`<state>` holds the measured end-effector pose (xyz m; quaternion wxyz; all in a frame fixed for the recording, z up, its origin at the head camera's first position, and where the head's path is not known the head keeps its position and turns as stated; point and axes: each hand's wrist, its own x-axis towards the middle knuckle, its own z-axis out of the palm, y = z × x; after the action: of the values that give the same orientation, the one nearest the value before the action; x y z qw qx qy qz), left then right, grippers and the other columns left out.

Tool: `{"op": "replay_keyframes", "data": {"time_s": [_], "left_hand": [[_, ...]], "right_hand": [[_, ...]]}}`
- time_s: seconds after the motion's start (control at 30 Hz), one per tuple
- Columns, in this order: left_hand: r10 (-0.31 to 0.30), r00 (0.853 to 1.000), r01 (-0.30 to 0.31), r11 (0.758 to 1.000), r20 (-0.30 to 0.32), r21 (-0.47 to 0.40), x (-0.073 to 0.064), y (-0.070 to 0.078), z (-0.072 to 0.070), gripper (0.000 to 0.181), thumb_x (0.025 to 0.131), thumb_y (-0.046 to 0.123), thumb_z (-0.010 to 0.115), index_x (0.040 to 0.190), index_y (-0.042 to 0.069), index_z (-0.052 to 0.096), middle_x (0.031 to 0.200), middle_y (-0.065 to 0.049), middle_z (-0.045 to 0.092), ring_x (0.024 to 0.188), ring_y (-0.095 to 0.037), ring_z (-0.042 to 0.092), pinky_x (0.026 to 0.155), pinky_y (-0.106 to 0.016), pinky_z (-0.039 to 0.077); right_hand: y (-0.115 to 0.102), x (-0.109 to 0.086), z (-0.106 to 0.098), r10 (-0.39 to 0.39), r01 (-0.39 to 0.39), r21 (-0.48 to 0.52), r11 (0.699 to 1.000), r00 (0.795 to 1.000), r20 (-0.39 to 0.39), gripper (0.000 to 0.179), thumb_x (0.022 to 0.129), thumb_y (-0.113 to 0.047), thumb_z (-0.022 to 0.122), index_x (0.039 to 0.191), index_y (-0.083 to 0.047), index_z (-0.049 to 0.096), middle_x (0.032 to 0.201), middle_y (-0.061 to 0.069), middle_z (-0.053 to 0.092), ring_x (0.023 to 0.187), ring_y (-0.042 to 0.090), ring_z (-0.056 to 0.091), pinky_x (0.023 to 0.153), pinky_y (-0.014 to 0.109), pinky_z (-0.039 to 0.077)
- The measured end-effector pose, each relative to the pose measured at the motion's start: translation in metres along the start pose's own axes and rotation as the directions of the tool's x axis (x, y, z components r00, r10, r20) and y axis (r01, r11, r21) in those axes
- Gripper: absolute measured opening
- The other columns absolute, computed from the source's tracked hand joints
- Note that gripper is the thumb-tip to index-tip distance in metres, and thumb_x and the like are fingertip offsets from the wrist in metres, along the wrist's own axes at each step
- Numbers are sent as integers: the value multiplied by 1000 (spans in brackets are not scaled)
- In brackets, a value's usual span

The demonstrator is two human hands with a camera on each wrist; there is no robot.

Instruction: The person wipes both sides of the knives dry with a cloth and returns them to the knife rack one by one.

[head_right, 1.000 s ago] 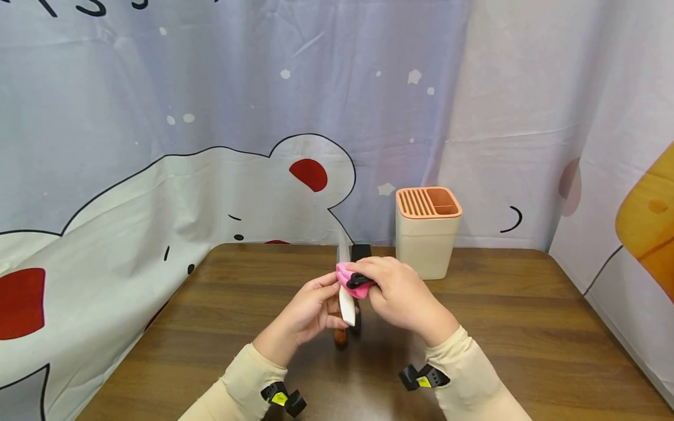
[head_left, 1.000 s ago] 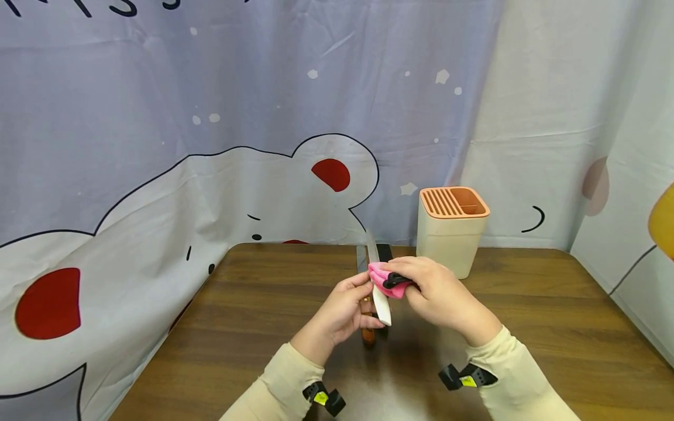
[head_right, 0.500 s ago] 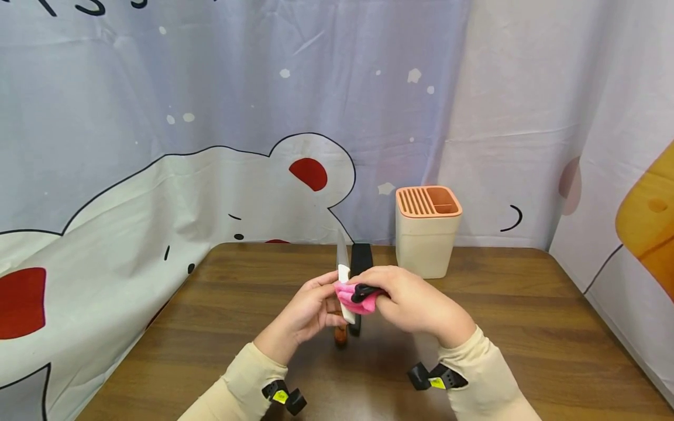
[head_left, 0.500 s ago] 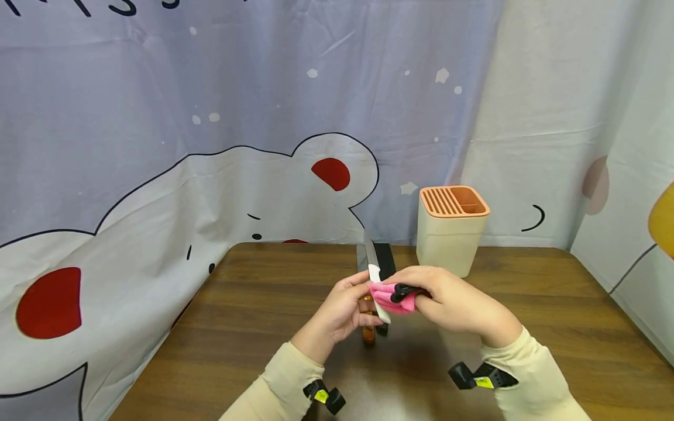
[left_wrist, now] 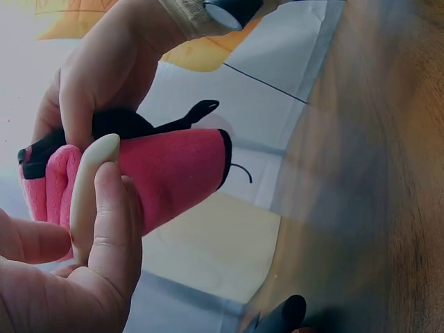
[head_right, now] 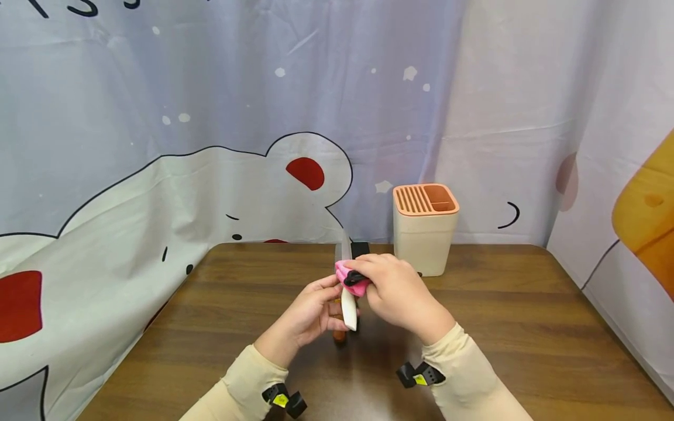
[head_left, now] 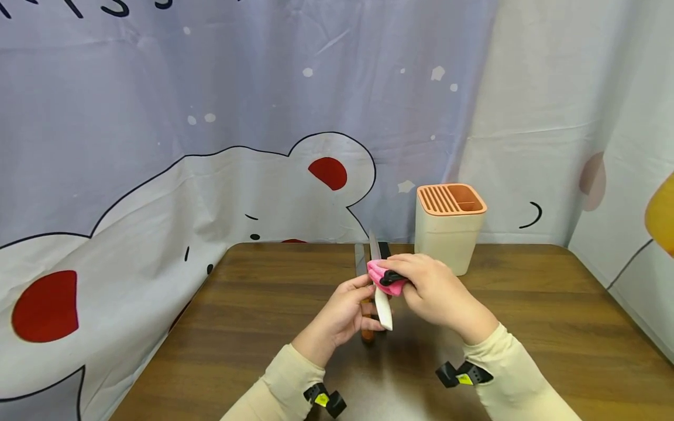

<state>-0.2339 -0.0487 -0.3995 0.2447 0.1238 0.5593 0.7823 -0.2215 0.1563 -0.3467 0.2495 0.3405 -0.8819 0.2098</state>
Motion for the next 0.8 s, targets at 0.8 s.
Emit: {"op": "replay_keyframes", "data": {"time_s": [0.8], "left_hand": [[-17,997,18,1000,-76,2,6,-2,-12,48,109,17,42,157,8,41,113,-5,71,89,-14,75,72,-36,66]], "right_hand": [[-7,-8,-20,-178,117,258,959,958,226,54,85,11,56,124,-21,74,115,-10,74,104,6,68,93,33,58]]}}
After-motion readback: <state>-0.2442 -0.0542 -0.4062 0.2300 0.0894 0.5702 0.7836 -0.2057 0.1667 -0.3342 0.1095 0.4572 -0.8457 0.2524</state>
